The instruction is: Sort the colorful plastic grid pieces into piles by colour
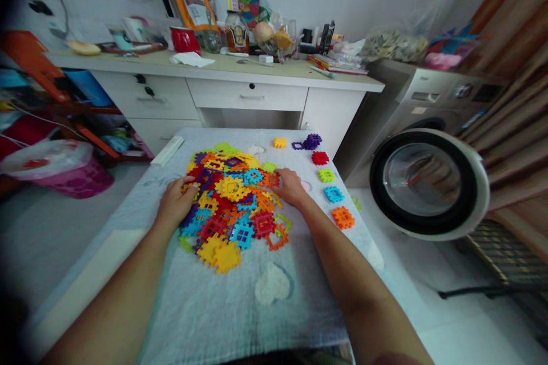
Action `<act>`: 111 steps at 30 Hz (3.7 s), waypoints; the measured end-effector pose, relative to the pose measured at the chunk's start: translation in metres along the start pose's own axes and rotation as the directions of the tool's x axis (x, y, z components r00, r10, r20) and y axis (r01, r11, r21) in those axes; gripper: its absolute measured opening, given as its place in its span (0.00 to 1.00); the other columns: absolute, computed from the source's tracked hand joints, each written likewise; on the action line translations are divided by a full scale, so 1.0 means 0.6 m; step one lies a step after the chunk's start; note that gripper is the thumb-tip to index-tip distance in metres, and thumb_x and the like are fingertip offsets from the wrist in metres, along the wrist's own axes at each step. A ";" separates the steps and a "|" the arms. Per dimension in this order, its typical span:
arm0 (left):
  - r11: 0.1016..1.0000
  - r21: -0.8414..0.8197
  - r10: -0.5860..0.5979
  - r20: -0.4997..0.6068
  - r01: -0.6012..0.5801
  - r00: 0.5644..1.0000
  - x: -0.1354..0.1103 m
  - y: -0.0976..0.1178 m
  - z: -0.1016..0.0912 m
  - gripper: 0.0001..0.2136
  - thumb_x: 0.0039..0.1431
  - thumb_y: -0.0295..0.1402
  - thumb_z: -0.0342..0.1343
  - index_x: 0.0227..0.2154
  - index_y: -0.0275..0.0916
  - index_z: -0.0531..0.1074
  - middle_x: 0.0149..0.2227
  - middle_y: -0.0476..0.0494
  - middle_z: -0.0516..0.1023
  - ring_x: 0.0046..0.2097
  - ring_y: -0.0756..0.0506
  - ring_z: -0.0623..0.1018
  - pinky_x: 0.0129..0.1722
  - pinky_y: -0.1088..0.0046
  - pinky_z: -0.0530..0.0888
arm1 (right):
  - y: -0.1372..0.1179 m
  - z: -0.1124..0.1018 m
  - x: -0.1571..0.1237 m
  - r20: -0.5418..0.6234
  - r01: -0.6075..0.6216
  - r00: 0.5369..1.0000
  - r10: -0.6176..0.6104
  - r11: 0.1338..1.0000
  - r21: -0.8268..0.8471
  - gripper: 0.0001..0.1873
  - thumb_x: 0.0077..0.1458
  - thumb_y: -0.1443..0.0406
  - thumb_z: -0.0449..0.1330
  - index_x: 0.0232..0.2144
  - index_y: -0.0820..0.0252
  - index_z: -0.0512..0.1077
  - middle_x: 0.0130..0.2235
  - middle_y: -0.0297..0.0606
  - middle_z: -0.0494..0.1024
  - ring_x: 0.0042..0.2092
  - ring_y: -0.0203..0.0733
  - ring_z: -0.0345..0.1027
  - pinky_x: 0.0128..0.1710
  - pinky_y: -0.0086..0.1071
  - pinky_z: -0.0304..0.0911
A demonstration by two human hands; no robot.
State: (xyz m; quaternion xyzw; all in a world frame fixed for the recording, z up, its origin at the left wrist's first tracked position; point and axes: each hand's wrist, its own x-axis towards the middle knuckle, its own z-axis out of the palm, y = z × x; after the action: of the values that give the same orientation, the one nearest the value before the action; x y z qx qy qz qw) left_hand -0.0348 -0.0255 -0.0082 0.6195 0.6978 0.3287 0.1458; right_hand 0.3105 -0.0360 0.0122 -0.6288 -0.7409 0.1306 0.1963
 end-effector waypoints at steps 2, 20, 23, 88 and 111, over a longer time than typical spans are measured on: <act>1.000 -0.002 0.005 -0.005 -0.006 1.000 0.000 -0.001 0.000 0.19 0.60 0.42 0.50 0.51 0.41 0.73 0.53 0.37 0.74 0.57 0.36 0.73 0.59 0.54 0.69 | 0.006 -0.014 -0.008 -0.025 0.032 0.999 -0.032 0.999 0.012 0.26 0.52 0.64 0.65 0.55 0.59 0.70 0.54 0.48 0.73 0.53 0.50 0.67 0.56 0.44 0.62; 1.000 0.019 -0.004 -0.003 0.004 1.000 0.004 -0.007 0.006 0.21 0.60 0.44 0.49 0.52 0.41 0.73 0.53 0.36 0.73 0.56 0.35 0.73 0.59 0.52 0.68 | 0.180 -0.216 -0.282 0.068 0.006 0.998 -0.002 0.999 -0.051 0.22 0.55 0.63 0.58 0.53 0.55 0.73 0.52 0.45 0.75 0.55 0.52 0.70 0.60 0.50 0.62; 1.000 0.015 0.011 -0.001 -0.011 1.000 0.005 -0.011 0.008 0.22 0.60 0.44 0.49 0.51 0.40 0.73 0.53 0.35 0.73 0.56 0.35 0.73 0.59 0.52 0.68 | 0.177 -0.211 -0.290 0.081 -0.031 0.996 0.033 0.999 -0.026 0.21 0.55 0.64 0.58 0.52 0.56 0.73 0.52 0.46 0.75 0.54 0.52 0.71 0.58 0.50 0.66; 1.000 -0.009 0.000 0.007 0.000 1.000 -0.001 0.003 -0.001 0.19 0.59 0.42 0.50 0.50 0.41 0.73 0.54 0.37 0.73 0.57 0.37 0.72 0.60 0.56 0.67 | -0.018 -0.024 -0.152 0.077 0.096 0.992 -0.099 0.994 0.043 0.30 0.49 0.72 0.57 0.56 0.61 0.68 0.58 0.49 0.72 0.59 0.53 0.62 0.59 0.49 0.57; 0.999 0.005 -0.034 0.008 0.034 0.999 0.002 -0.003 0.005 0.20 0.59 0.45 0.50 0.51 0.43 0.73 0.53 0.38 0.72 0.56 0.37 0.72 0.59 0.55 0.68 | 0.164 -0.233 -0.267 0.265 -0.006 0.964 0.025 0.998 -0.069 0.28 0.50 0.68 0.59 0.55 0.53 0.73 0.55 0.45 0.71 0.58 0.51 0.66 0.63 0.48 0.58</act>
State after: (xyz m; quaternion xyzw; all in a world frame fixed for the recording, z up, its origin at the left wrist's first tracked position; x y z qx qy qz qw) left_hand -0.0345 -0.0237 -0.0115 0.6093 0.7083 0.3223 0.1526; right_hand 0.4821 -0.1834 0.0728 -0.6177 -0.7596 0.1900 0.0727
